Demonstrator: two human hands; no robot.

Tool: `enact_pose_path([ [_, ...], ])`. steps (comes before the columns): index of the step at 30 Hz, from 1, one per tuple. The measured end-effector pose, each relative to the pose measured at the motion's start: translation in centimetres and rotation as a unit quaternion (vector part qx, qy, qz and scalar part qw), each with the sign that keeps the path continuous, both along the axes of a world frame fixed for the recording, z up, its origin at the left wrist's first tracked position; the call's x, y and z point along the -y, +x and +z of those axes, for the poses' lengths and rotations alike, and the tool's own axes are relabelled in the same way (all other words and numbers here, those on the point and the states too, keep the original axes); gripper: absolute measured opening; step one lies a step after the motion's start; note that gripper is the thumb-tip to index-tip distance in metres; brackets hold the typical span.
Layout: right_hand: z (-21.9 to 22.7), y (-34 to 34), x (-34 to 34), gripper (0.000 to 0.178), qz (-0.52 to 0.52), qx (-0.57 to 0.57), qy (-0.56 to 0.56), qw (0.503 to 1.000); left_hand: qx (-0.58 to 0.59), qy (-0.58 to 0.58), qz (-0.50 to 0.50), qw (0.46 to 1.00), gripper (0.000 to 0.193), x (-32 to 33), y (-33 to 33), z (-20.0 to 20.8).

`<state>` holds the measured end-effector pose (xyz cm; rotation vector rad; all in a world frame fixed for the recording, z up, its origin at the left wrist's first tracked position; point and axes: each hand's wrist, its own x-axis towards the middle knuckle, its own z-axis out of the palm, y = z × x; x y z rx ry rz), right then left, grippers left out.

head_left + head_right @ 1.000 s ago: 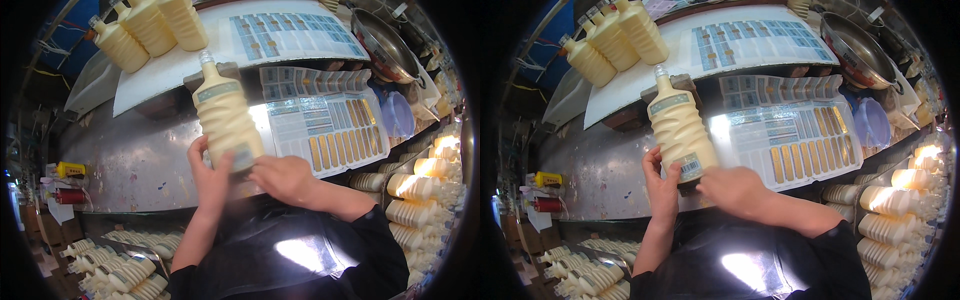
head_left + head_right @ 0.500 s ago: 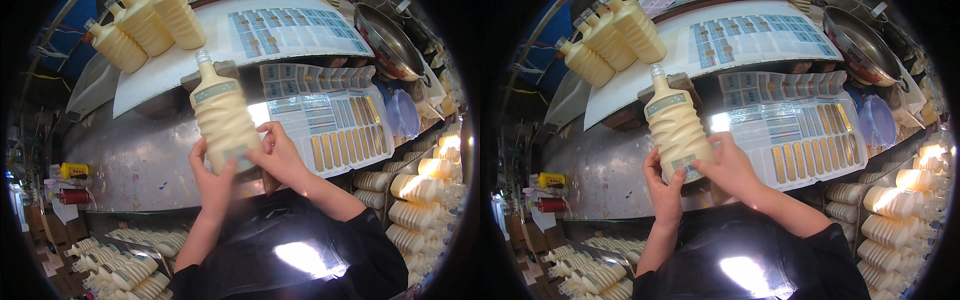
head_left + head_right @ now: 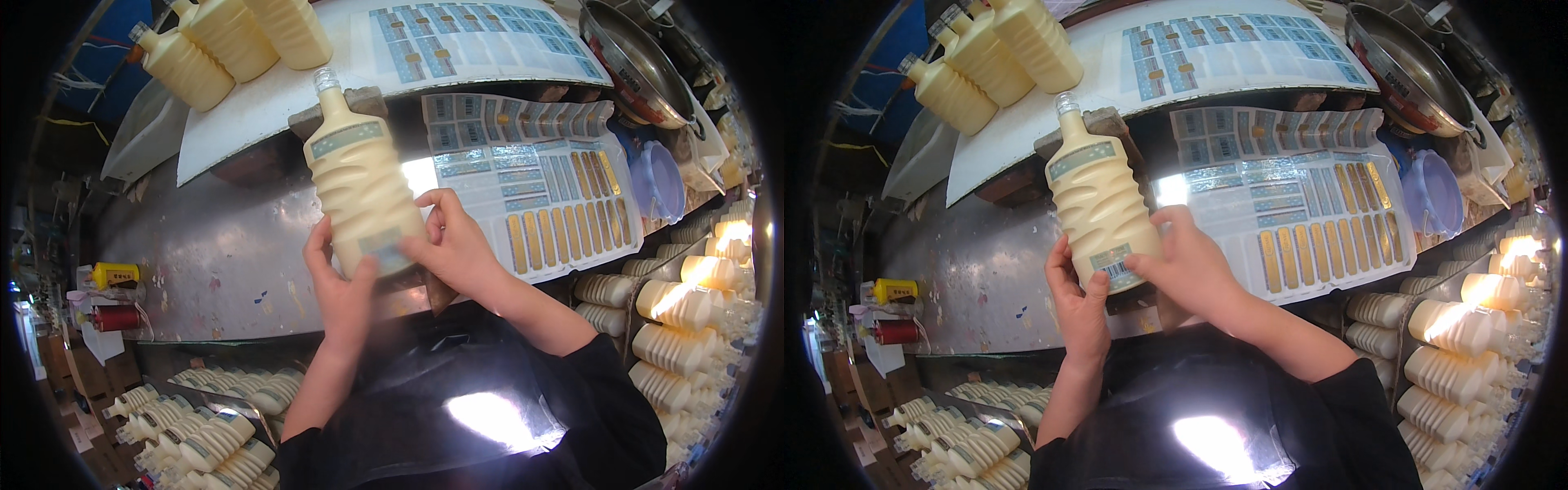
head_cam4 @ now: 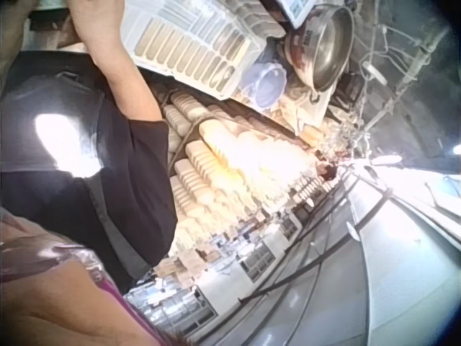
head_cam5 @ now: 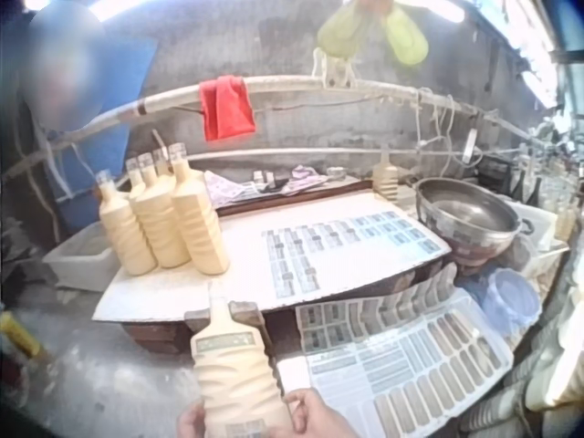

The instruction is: The person applies labels to cream-colored plastic bottles. They peel each label from a sheet, place it on the bottle, and smooth it down with their fingers. Finished bottles are set aside on the table.

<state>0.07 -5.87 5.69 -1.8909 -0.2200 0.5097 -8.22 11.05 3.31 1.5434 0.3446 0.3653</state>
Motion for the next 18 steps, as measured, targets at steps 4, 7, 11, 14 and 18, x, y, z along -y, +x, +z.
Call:
enact_pose_path([
  [4,0.3,-0.1,-0.1,0.067,-0.001,-0.004,-0.018,1.000,-0.005,0.003,0.004,1.000,0.075,0.2,0.0,0.3],
  [7,0.3,-0.1,-0.1,0.068,-0.002,-0.003,-0.014,1.000,-0.005,0.000,0.006,1.000,0.076,0.3,0.0,0.5],
  [11,0.1,-0.1,-0.2,0.069,-0.003,0.003,-0.014,1.000,-0.005,0.016,0.008,1.000,0.076,0.1,0.0,0.0],
  [14,0.4,-0.2,-0.2,0.067,-0.006,-0.006,-0.015,1.000,-0.006,0.018,0.011,1.000,0.076,0.1,0.1,-0.2],
  [18,-0.5,1.0,0.5,0.047,-0.030,-0.048,0.102,0.993,-0.003,0.026,0.015,1.000,0.076,0.1,0.1,-0.3],
])
